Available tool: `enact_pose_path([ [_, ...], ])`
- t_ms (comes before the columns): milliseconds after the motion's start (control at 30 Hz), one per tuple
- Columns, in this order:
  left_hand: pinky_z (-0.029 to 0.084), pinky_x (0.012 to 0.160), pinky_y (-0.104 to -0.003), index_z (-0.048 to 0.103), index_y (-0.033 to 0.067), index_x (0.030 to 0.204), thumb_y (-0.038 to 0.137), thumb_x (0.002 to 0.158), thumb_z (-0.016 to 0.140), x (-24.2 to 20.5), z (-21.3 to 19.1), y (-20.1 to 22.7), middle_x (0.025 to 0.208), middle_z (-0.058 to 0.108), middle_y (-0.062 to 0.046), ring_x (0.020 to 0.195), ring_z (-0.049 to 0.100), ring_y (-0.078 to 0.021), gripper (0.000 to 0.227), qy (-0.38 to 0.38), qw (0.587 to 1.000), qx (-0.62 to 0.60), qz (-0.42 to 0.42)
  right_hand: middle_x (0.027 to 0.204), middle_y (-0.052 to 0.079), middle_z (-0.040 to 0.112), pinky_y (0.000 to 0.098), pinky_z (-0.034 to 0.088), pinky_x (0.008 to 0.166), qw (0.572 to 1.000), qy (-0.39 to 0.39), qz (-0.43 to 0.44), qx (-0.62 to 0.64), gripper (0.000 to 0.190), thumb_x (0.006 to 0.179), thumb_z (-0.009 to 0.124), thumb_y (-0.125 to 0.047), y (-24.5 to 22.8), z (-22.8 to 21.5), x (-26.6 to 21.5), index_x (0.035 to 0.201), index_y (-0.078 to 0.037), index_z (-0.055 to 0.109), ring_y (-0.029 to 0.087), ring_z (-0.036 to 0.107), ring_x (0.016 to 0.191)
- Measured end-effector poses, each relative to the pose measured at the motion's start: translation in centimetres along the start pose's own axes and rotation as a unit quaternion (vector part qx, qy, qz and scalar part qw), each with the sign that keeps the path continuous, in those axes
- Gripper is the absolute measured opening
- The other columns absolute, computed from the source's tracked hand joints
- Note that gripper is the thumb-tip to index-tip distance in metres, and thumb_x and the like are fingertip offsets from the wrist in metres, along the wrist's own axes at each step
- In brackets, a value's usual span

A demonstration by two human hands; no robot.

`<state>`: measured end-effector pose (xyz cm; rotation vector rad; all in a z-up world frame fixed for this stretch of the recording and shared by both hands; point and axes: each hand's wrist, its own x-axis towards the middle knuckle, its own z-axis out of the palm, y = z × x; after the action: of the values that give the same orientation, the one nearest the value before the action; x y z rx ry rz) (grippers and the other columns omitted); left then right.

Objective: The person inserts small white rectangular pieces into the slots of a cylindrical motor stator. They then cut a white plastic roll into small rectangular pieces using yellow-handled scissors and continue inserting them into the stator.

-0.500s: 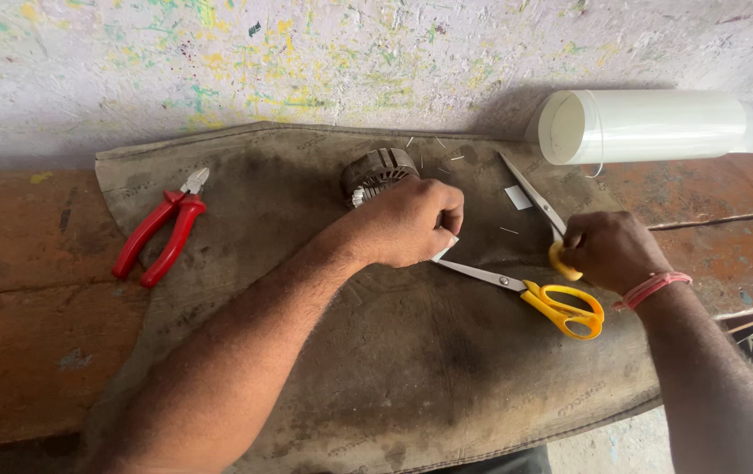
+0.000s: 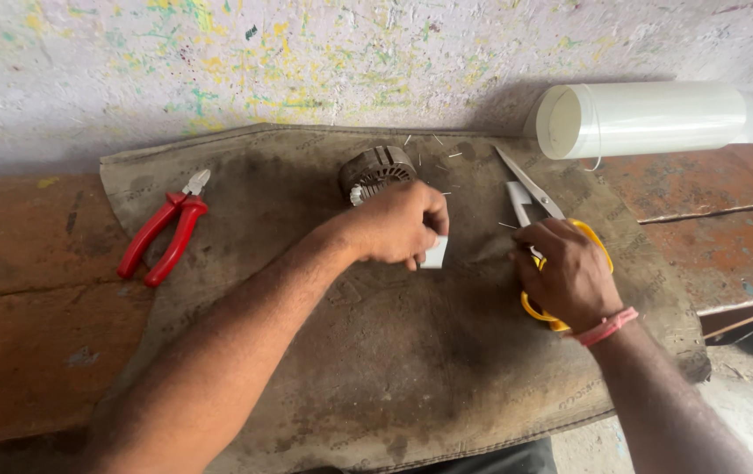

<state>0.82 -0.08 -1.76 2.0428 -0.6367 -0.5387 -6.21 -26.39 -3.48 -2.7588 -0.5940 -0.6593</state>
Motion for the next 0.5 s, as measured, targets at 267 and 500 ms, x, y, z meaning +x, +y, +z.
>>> enact_pose_path([
  [267,0.063,0.071,-0.039,0.073,0.0024,0.097,0.003,0.083,0.072,-2.2,4.5,-3.4,0.081,0.077,-0.013,0.076,0.078,-0.0240,0.014,0.133,0.985,0.105,0.035,0.089,0.009,0.076,0.0338,0.058,0.064,0.971,-0.049,0.071,0.222,0.023,0.080,0.083,-0.014,-4.5,1.5,0.3,0.101,-0.007,0.076,0.021,0.075,0.072],
  [500,0.064,0.067,-0.041,0.059,0.0049,0.107,0.004,0.085,0.074,-3.7,6.1,-3.8,0.085,0.075,-0.013,0.081,0.078,-0.0287,0.027,0.225,0.967,0.095,0.069,0.093,0.009,0.076,0.0365,0.060,0.068,0.961,-0.113,0.009,0.252,0.032,0.075,0.080,-0.008,-6.6,3.0,2.1,0.107,-0.011,0.078,0.025,0.076,0.078],
])
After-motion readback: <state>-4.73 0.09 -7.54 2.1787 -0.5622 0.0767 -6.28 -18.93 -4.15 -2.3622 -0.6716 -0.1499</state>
